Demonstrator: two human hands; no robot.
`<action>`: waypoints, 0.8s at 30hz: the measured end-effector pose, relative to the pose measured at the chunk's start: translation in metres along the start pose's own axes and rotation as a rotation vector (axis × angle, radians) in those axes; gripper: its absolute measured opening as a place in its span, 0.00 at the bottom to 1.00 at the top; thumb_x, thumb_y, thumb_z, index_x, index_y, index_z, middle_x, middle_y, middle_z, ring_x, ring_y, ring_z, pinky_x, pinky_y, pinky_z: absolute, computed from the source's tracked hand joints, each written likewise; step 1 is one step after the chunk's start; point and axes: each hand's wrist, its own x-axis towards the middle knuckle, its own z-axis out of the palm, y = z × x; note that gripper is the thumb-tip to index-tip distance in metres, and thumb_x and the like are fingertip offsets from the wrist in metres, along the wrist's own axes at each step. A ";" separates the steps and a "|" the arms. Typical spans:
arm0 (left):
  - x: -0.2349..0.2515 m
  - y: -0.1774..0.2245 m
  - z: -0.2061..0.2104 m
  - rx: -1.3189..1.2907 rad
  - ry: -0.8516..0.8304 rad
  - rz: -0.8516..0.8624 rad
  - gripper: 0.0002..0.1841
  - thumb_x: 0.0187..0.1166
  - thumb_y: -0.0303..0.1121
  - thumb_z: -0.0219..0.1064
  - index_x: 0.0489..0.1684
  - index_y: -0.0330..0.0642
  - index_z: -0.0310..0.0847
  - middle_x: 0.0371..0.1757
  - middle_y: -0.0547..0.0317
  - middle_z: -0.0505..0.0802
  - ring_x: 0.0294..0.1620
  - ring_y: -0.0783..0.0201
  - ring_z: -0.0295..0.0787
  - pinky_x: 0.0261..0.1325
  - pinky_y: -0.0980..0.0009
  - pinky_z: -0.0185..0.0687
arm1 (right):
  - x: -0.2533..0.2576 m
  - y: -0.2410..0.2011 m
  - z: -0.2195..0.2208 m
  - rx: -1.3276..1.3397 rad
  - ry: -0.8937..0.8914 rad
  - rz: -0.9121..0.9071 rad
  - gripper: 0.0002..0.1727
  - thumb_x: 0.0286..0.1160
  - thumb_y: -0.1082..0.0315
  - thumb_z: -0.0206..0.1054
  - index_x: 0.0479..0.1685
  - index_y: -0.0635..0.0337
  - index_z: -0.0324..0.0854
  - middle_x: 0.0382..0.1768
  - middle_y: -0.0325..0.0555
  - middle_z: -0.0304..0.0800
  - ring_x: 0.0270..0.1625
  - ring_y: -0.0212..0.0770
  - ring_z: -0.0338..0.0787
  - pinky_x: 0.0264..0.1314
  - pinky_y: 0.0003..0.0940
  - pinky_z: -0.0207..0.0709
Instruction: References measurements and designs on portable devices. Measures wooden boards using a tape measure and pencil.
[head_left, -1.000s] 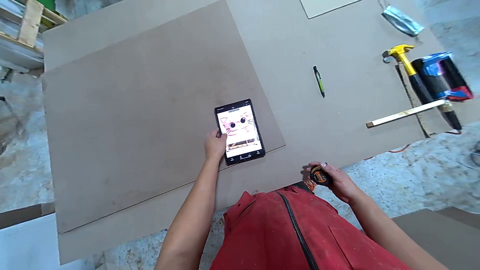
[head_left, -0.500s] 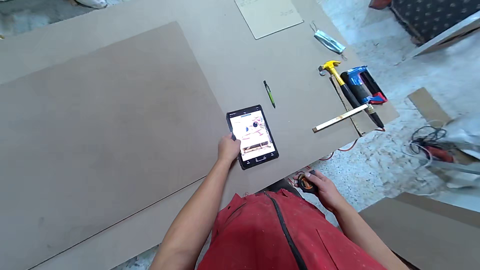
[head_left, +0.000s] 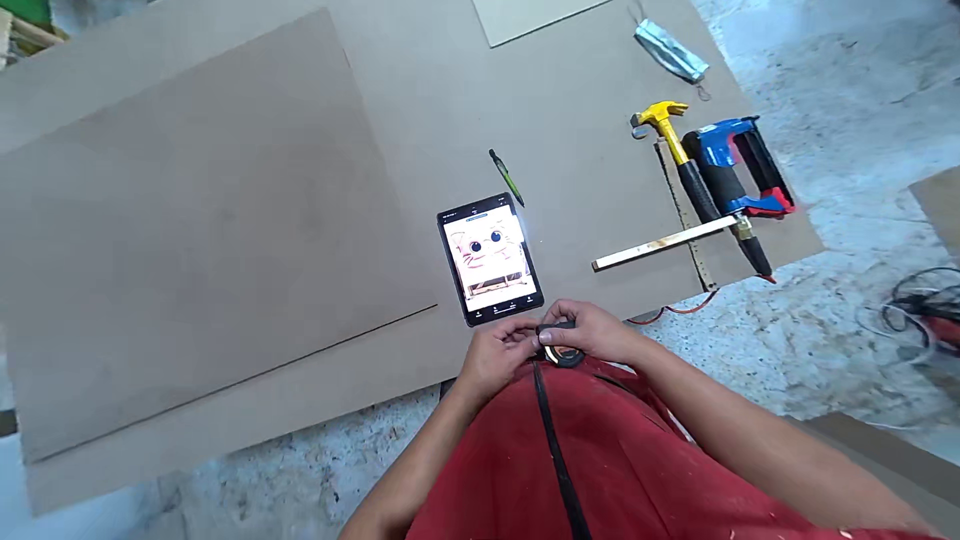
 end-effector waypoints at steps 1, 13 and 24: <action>-0.004 0.000 0.001 -0.043 0.055 -0.009 0.11 0.77 0.29 0.76 0.55 0.43 0.92 0.44 0.57 0.98 0.41 0.63 0.96 0.51 0.63 0.95 | 0.003 -0.003 -0.004 -0.003 -0.044 -0.014 0.20 0.72 0.48 0.78 0.47 0.54 0.86 0.30 0.43 0.91 0.32 0.39 0.90 0.38 0.40 0.85; 0.016 -0.010 -0.058 0.358 0.141 0.022 0.08 0.73 0.31 0.78 0.43 0.39 0.88 0.34 0.56 0.92 0.34 0.62 0.88 0.42 0.58 0.88 | 0.055 -0.006 -0.049 -0.341 -0.302 -0.157 0.11 0.77 0.55 0.70 0.47 0.49 0.89 0.32 0.39 0.90 0.35 0.38 0.89 0.41 0.47 0.83; 0.099 -0.053 -0.115 0.341 0.494 -0.110 0.11 0.75 0.35 0.79 0.48 0.42 0.90 0.38 0.55 0.93 0.39 0.61 0.90 0.51 0.56 0.88 | 0.133 0.017 -0.091 -0.820 0.155 -0.373 0.15 0.86 0.53 0.61 0.51 0.44 0.93 0.50 0.41 0.93 0.54 0.44 0.92 0.59 0.55 0.85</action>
